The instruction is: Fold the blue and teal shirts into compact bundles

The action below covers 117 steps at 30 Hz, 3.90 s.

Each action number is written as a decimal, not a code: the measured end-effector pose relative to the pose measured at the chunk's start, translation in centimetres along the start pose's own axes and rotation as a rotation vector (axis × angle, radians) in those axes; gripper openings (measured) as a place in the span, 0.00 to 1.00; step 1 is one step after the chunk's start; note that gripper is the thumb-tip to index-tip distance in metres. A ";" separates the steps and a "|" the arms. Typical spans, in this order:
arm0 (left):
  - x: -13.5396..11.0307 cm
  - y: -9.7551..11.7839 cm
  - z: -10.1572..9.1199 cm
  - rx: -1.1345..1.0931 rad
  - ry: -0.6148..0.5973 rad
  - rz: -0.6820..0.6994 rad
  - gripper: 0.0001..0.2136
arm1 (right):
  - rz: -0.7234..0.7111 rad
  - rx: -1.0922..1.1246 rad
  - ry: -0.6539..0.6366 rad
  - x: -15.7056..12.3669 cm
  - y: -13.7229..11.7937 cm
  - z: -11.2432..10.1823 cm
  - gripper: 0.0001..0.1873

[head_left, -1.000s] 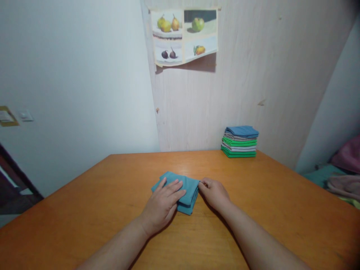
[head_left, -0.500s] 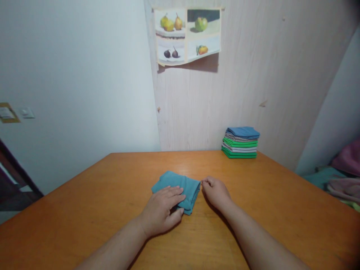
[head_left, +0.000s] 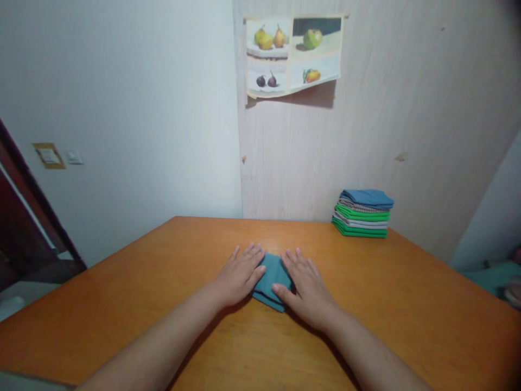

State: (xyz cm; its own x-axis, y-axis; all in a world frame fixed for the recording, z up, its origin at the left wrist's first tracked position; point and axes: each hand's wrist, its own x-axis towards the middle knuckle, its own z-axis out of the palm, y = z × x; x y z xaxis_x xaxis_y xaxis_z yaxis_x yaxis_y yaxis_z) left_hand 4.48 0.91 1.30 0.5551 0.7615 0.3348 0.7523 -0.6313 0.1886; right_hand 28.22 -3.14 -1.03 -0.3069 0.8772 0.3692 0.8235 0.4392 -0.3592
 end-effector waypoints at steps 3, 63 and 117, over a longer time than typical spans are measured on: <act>-0.6 -0.9 0.4 -0.008 -0.106 -0.022 0.26 | 0.037 -0.003 -0.127 -0.2 0.0 0.2 0.47; -0.7 -0.9 0.8 0.132 -0.143 0.064 0.32 | 0.297 0.324 0.349 0.6 5.5 0.6 0.33; 4.0 14.2 -0.9 -1.710 0.484 -0.481 0.11 | 0.263 1.921 0.457 -4.4 -9.0 -1.4 0.30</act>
State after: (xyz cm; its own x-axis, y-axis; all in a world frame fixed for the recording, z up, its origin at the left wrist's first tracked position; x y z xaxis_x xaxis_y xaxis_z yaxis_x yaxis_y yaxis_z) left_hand 17.05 -5.10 6.19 0.0558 0.9911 0.1205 -0.5155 -0.0747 0.8536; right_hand 22.86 -11.22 1.80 0.0935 0.9746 0.2036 -0.7743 0.1997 -0.6004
